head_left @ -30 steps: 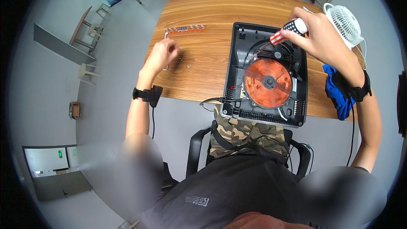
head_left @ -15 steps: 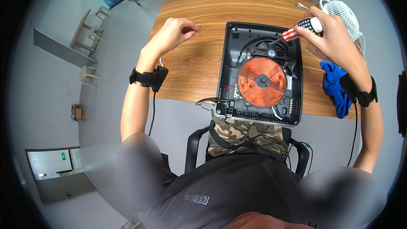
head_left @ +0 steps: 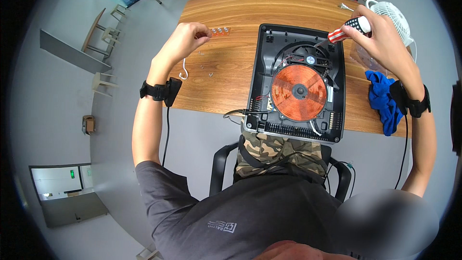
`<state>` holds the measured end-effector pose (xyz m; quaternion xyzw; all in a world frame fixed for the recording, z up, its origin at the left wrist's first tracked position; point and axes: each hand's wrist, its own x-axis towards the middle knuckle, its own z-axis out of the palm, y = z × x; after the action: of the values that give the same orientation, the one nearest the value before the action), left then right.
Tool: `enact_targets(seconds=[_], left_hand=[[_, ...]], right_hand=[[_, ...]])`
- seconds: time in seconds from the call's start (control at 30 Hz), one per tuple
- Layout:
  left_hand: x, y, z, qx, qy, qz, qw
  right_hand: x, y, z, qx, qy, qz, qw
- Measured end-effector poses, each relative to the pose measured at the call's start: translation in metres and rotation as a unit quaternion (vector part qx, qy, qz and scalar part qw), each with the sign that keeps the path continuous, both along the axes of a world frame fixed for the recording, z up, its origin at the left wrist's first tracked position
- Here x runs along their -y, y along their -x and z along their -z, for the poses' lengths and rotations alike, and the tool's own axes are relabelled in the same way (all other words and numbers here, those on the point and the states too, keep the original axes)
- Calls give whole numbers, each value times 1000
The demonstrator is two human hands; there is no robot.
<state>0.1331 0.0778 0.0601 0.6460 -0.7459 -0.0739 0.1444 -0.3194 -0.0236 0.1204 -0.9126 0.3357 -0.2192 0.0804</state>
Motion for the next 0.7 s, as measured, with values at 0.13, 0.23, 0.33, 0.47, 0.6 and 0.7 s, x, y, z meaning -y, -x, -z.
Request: enact_targets(seconds=[0.13,0.23,0.33,0.47,0.6,0.7], left_hand=[[5,0,1,2,30,33,999],[7,-1,3,1,43,39,998],[8,9,3,-12,40,25,999],[12,21,6,-15,1,17,1000],[27,57,11,-37,14,75,996],[40,78,18,-43,0,109,993]], right_hand=[[-4,2,-4,3,8,6,1000],[-1,10,-6,1,28,-11,1000],[13,31,3,10,39,7,999],[9,45,-7,-25,45,37,998],[2,58,-7,-19,23,68,997],[1,63,-7,-16,13,77,997]])
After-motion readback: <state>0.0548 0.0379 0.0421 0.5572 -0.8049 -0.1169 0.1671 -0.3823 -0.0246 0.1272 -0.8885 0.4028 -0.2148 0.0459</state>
